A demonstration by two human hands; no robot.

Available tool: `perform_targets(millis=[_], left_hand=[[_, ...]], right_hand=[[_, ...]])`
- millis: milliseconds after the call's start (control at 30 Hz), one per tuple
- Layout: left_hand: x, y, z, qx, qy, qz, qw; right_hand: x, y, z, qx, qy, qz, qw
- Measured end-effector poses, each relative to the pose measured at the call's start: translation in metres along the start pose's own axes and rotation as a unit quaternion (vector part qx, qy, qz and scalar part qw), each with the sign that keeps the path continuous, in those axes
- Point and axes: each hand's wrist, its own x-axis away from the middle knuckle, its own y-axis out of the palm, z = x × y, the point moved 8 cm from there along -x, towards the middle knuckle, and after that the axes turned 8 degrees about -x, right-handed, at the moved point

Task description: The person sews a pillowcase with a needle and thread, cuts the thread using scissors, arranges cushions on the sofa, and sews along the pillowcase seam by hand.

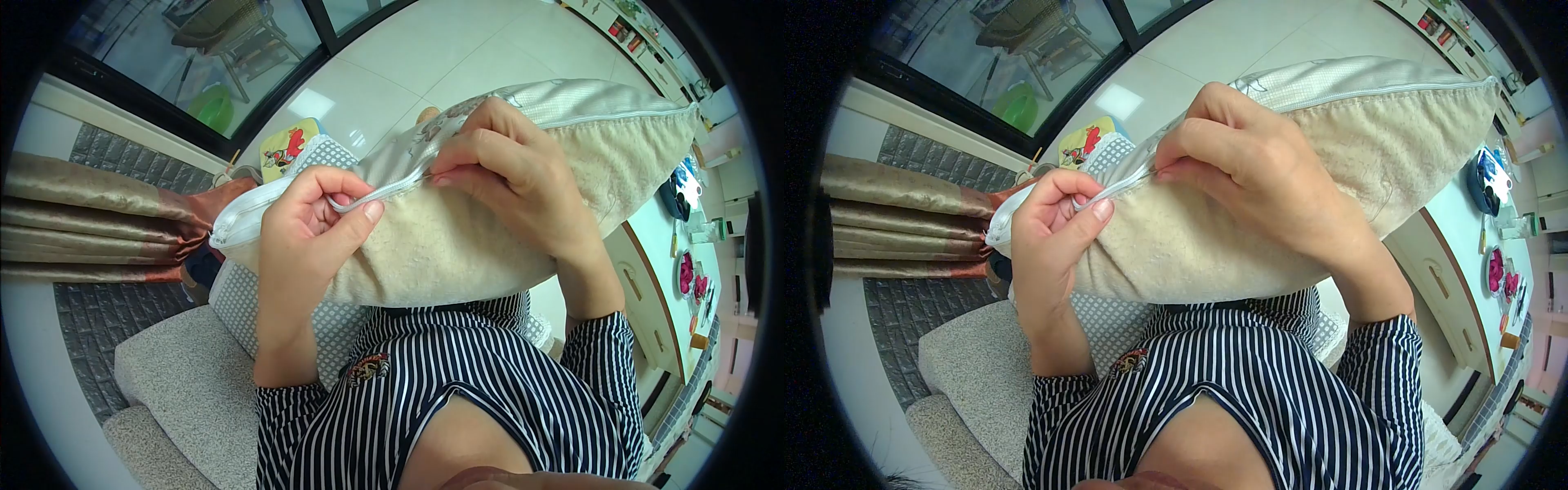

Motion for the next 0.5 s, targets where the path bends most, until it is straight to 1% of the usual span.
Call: perform_targets(millis=[167,233,267,333,367,433,500], left_hand=[[0.001,-0.001,0.0,0.015,-0.023,0.002,1.0],[0.001,-0.002,0.001,-0.02,0.003,0.032,0.999],[0.001,0.0,-0.001,-0.02,0.003,0.032,0.999],[0.003,-0.003,0.003,-0.073,0.054,0.074,0.993],[0.003,-0.001,0.0,-0.073,0.054,0.074,0.993],[0.007,-0.005,0.004,-0.145,0.099,0.14,0.974],[0.007,-0.003,0.002,-0.15,0.11,0.157,0.97]], right_hand=[[0.002,-0.002,-0.004,0.026,-0.011,-0.001,1.0],[0.003,-0.003,-0.007,0.034,-0.013,-0.001,0.999],[0.003,-0.004,-0.009,0.043,-0.016,0.0,0.999],[0.006,-0.005,-0.013,0.044,-0.014,-0.002,0.999],[0.008,-0.004,-0.014,0.046,-0.012,-0.004,0.999],[0.012,-0.001,-0.018,0.05,-0.007,-0.002,0.999],[0.016,0.003,-0.02,0.055,-0.002,0.001,0.998]])
